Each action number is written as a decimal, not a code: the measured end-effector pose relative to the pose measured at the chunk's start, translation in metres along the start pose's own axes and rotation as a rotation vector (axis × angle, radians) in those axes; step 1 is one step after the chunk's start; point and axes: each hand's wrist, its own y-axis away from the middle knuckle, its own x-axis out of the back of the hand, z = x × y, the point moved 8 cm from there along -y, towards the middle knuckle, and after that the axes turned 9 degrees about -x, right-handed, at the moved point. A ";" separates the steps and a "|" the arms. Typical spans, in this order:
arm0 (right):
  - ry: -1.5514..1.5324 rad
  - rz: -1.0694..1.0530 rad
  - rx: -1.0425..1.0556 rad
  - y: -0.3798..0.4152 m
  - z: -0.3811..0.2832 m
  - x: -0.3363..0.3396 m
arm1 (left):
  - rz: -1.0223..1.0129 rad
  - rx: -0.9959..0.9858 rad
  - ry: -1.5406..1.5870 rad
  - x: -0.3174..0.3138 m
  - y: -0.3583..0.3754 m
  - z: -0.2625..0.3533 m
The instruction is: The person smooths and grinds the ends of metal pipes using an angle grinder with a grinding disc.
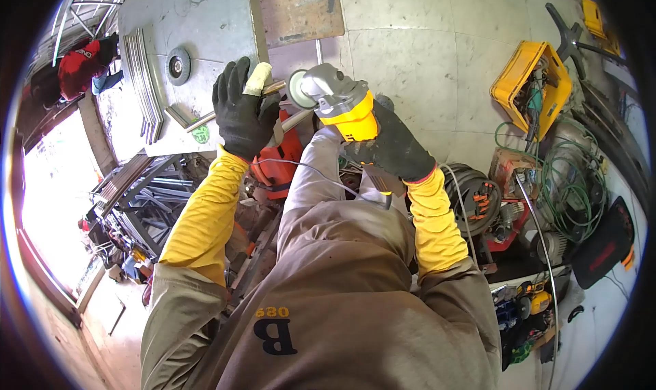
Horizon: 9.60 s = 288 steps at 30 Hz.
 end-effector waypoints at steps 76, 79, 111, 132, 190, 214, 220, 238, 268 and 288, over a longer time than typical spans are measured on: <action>-1.383 -0.619 -0.147 -0.002 0.083 -0.113 | 0.010 -0.082 -0.062 -0.002 -0.002 0.008; -1.470 -0.633 -0.240 0.005 0.082 -0.121 | 0.030 -0.095 -0.064 -0.001 -0.002 0.009; -1.431 -0.565 -0.244 -0.017 0.080 -0.107 | 0.021 -0.074 -0.035 -0.005 0.003 0.001; -1.046 -0.318 -0.568 0.006 0.053 -0.038 | 0.049 -0.026 0.013 0.001 0.000 0.000; 0.233 0.000 -0.029 0.022 -0.049 -0.015 | 0.109 0.015 0.035 0.007 -0.002 -0.002; -0.005 -0.124 -0.287 -0.017 -0.054 -0.002 | 0.141 0.000 0.069 0.012 -0.003 -0.001; -0.357 -0.191 -0.372 -0.014 -0.003 0.012 | 0.127 -0.017 0.063 0.011 -0.002 -0.002; -0.007 -0.102 -0.173 -0.003 -0.036 0.002 | 0.085 0.018 0.055 0.008 -0.002 -0.003; -0.769 -0.092 -0.392 0.042 0.042 -0.026 | 0.198 -0.032 0.073 -0.007 0.012 -0.010; -1.063 -0.163 0.108 0.051 0.002 0.042 | 0.725 0.222 0.508 0.192 0.106 -0.010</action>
